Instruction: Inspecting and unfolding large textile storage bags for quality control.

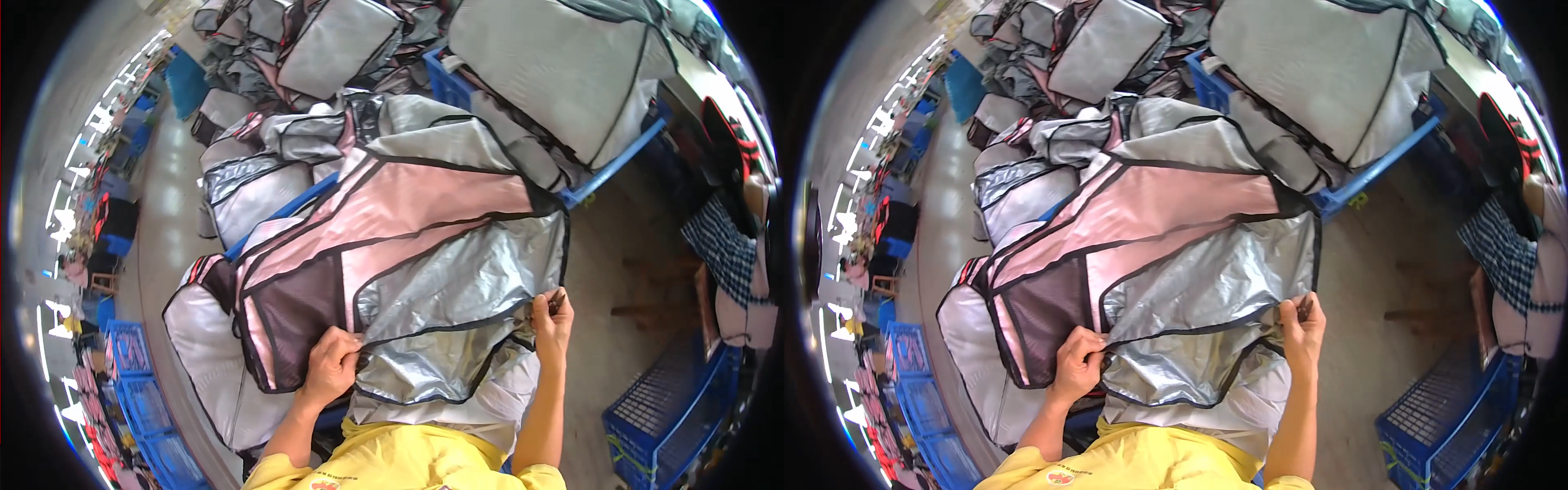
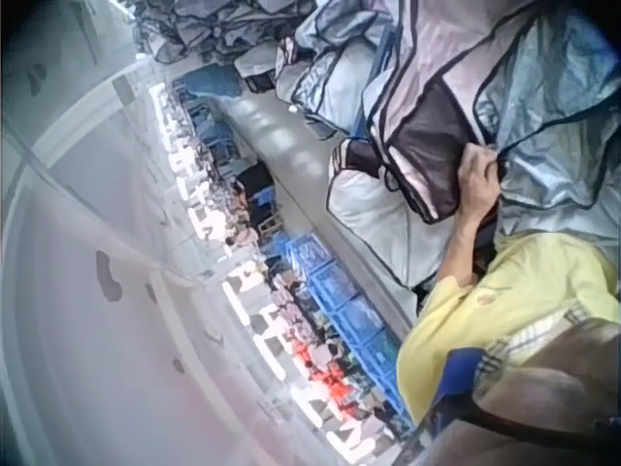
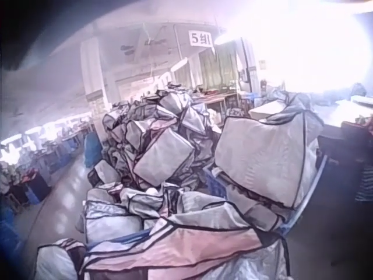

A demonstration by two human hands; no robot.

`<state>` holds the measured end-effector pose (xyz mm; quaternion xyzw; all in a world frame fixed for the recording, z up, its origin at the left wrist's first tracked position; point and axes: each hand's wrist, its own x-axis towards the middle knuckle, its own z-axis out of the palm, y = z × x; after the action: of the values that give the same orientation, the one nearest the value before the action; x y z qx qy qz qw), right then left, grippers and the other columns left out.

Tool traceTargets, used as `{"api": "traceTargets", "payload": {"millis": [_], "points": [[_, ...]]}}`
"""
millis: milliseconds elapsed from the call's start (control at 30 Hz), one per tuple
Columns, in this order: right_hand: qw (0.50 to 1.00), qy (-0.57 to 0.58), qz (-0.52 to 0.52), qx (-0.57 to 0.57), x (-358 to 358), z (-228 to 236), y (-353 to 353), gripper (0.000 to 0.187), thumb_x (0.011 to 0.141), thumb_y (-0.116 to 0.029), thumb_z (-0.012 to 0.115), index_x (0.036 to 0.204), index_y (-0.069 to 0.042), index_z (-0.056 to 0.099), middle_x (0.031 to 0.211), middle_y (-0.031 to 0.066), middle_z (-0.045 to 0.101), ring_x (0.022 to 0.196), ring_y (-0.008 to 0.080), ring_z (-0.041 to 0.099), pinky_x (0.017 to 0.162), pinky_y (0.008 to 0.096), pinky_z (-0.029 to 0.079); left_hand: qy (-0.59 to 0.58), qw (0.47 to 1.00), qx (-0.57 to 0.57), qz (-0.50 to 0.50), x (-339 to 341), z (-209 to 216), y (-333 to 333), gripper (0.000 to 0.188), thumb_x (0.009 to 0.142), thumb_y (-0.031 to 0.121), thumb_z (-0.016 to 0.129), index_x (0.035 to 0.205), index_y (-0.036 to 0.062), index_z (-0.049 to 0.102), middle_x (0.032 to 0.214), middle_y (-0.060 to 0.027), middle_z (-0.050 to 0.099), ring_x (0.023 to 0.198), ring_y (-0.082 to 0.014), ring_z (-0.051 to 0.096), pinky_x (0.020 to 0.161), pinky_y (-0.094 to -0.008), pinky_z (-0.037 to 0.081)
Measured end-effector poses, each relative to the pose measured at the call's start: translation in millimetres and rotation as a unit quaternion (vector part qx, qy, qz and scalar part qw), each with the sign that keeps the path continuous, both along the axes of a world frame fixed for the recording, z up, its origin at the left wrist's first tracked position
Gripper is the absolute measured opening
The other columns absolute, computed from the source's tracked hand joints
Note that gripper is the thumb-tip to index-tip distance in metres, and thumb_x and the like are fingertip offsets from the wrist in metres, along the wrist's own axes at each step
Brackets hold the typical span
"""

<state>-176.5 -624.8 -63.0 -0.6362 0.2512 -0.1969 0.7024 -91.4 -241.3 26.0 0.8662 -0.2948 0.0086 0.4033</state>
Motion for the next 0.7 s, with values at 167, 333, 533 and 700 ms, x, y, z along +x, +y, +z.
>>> {"api": "traceTargets", "payload": {"millis": [167, 333, 533, 700], "points": [[0.994, 0.002, -0.004, 0.106, -10.7, 5.4, 0.6, 0.026, 0.102, -0.02, 0.073, 0.087, -0.013, 0.053, 0.073, -0.0067, 0.054, 0.059, 0.0024, 0.042, 0.052, 0.0205, 0.032, 0.001, 1.0, 0.006, -0.005, 0.4, 3.5, 0.2, 0.023, 0.081, -0.015, 0.07, 0.095, 0.0008, 0.061, 0.093, -0.0149, 0.066, 0.085, -0.034, 0.072, 0.073, -0.0415, 0.059], [0.995, 0.041, -0.039, 0.087, -5.4, -1.1, -1.3, 0.03, 0.104, -0.02, 0.069, 0.083, -0.017, 0.048, 0.066, -0.0056, 0.05, 0.048, 0.002, 0.039, 0.041, 0.0209, 0.026, -0.004, 1.0, 0.008, 0.006, -1.2, 5.6, -1.0, 0.018, 0.083, -0.012, 0.069, 0.094, 0.0008, 0.062, 0.092, -0.0146, 0.065, 0.086, -0.0349, 0.069, 0.075, -0.0411, 0.057], [0.984, 0.023, -0.095, 0.15, 8.8, -0.7, 5.8, 0.039, 0.103, -0.02, 0.069, 0.073, -0.021, 0.043, 0.062, -0.0089, 0.045, 0.045, 0.001, 0.035, 0.04, 0.0208, 0.022, 0.001, 1.0, -0.004, -0.001, -4.7, -3.1, 6.0, 0.018, 0.083, -0.01, 0.07, 0.094, 0.002, 0.062, 0.089, -0.0142, 0.061, 0.085, -0.0362, 0.065, 0.073, -0.0434, 0.055], [0.991, 0.101, -0.085, 0.036, 2.0, 14.9, 7.2, 0.042, 0.1, -0.028, 0.073, 0.07, -0.017, 0.045, 0.064, -0.0069, 0.046, 0.055, 0.0039, 0.042, 0.05, 0.0256, 0.032, 0.001, 1.0, 0.026, 0.007, -3.8, 11.3, -3.3, 0.017, 0.082, -0.009, 0.067, 0.094, 0.0019, 0.063, 0.089, -0.0159, 0.062, 0.081, -0.0359, 0.066, 0.071, -0.044, 0.054]]}}
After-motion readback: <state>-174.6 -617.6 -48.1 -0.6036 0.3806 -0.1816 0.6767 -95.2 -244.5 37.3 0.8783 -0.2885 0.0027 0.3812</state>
